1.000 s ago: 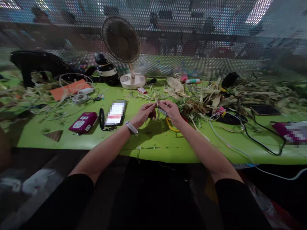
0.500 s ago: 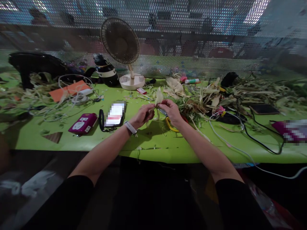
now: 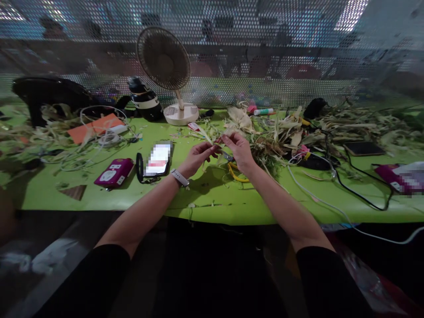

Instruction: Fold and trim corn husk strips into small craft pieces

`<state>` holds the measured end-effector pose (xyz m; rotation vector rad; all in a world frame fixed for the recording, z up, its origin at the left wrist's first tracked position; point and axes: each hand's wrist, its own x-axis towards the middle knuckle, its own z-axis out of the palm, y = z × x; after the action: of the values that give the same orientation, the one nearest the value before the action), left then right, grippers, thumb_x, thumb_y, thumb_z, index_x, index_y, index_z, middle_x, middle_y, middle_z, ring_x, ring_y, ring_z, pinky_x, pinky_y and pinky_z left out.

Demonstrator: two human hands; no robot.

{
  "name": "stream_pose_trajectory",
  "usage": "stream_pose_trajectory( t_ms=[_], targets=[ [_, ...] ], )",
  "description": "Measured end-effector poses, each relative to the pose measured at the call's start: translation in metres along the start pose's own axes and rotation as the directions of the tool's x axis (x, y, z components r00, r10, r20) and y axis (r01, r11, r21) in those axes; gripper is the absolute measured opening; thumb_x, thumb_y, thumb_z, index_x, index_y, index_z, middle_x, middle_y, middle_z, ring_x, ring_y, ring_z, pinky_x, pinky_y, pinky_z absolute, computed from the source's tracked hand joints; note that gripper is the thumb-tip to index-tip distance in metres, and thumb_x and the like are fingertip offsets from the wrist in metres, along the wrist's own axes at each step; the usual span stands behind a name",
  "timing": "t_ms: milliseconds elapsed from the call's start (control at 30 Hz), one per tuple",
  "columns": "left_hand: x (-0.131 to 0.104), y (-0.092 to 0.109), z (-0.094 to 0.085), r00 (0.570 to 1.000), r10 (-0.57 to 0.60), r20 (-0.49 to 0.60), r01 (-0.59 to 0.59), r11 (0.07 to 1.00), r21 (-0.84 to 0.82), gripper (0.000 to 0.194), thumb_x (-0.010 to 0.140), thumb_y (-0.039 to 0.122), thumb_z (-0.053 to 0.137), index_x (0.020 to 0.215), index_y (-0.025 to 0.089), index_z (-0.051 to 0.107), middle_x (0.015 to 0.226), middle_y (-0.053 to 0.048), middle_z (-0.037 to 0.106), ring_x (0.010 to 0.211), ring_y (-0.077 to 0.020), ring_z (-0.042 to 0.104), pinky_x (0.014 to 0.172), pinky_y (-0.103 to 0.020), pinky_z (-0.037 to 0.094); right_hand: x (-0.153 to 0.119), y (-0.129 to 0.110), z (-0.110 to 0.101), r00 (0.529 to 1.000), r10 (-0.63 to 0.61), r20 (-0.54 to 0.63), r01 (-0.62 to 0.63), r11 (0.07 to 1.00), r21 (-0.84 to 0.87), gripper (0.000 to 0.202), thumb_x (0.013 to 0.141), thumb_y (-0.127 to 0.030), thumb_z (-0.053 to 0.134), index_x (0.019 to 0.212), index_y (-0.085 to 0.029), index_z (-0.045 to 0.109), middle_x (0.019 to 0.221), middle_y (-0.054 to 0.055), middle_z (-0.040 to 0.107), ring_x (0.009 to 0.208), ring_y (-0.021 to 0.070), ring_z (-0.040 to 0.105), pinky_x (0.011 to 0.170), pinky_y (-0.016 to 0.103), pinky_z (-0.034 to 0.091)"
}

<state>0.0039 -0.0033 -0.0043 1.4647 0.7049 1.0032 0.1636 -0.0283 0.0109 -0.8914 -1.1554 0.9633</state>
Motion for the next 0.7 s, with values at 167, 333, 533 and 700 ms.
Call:
stream_pose_trajectory(
  t_ms=[167,333,533,700],
  targets=[
    [0.002,-0.001,-0.003,0.998,0.018,0.055,-0.02,0.999,0.042,0.041,0.073,0.052,0.074,0.084,0.013,0.068,0.083,-0.008,0.076,0.062,-0.0094,0.063,0.052,-0.021,0.042,-0.001,0.002,0.001,1.0,-0.027,-0.007,0.026,0.999,-0.028,0.036,0.073,-0.055,0.077,0.08,-0.024,0.061,0.072,-0.001,0.069,0.078,0.0193,0.069,0.078,0.036,0.057],
    [0.003,-0.001,-0.005,0.989,0.012,0.148,-0.033,0.989,0.143,0.041,0.073,0.052,0.076,0.075,0.012,0.065,0.07,-0.007,0.073,0.056,-0.009,0.06,0.052,-0.022,0.045,-0.005,0.001,0.006,0.996,-0.087,-0.025,0.084,0.991,-0.1,0.034,0.075,-0.054,0.075,0.079,-0.023,0.061,0.069,-0.001,0.068,0.071,0.0166,0.068,0.073,0.033,0.056],
    [-0.003,0.002,-0.001,0.982,-0.013,0.188,-0.008,0.994,0.112,0.041,0.078,0.05,0.072,0.091,0.012,0.069,0.069,-0.004,0.07,0.055,-0.0079,0.058,0.049,-0.02,0.04,-0.001,0.0,0.003,0.996,-0.032,-0.087,0.025,0.996,-0.081,0.037,0.071,-0.055,0.077,0.079,-0.022,0.061,0.07,-0.001,0.069,0.073,0.0171,0.068,0.075,0.033,0.055],
    [-0.006,0.003,0.002,0.977,-0.026,0.211,0.018,0.999,0.043,0.041,0.077,0.048,0.075,0.097,0.013,0.068,0.072,-0.003,0.069,0.056,-0.0071,0.057,0.049,-0.019,0.039,0.005,0.004,-0.002,0.993,0.026,-0.113,-0.031,0.998,-0.047,0.035,0.071,-0.053,0.077,0.077,-0.023,0.06,0.069,-0.001,0.067,0.077,0.0187,0.068,0.079,0.035,0.055]
  ],
)
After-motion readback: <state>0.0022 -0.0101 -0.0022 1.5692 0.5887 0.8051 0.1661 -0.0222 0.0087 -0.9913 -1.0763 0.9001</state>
